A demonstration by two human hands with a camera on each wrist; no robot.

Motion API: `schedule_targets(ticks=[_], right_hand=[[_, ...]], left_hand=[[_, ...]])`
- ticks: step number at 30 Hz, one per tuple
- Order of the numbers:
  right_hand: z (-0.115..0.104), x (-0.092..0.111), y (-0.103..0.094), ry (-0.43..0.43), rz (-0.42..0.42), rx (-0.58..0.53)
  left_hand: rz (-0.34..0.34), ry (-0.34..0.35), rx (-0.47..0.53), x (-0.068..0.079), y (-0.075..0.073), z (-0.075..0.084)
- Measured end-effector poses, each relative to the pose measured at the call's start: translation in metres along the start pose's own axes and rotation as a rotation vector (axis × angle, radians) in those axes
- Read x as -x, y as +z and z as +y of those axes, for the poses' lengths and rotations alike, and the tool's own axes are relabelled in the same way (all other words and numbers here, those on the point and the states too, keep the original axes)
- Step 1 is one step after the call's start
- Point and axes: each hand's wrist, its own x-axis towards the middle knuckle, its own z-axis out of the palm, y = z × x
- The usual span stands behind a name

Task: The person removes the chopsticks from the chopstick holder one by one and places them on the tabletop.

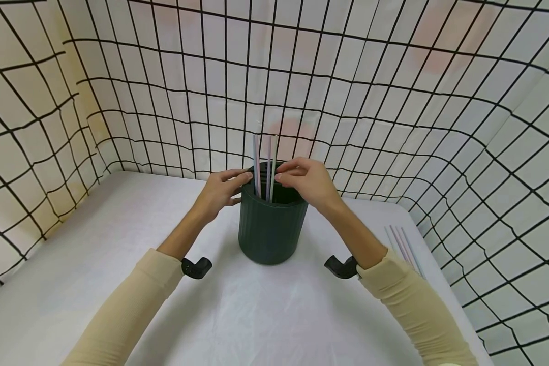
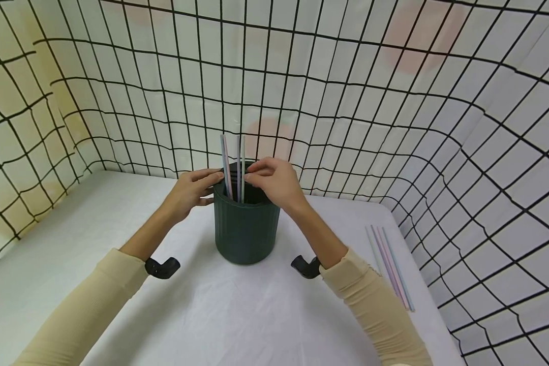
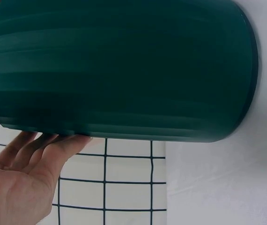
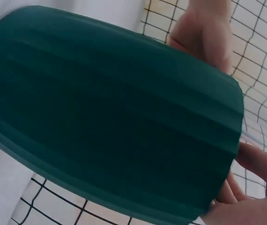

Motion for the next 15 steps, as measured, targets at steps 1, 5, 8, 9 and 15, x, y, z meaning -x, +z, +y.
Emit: schedule_targets(ticks=[1,5,8,9,15], right_hand=[[0.001,0.0,0.002,-0.001,0.004,0.008],[0.004,-0.001,0.007,-0.015,0.014,0.054],[0.004,0.0,0.01,-0.03,0.031,0.074],[0.005,-0.001,0.011,-0.035,0.038,0.076],[0.006,-0.002,0.015,-0.056,0.072,0.061]], left_hand=[[-0.001,0.0,0.0,0.0,0.0,0.0],[0.0,-0.004,-0.007,0.0,0.001,0.0],[-0.002,-0.001,-0.013,0.0,0.002,0.002],[0.0,-0.002,-0.015,0.0,0.002,0.002],[-0.001,-0.003,-0.024,0.0,0.001,0.001]])
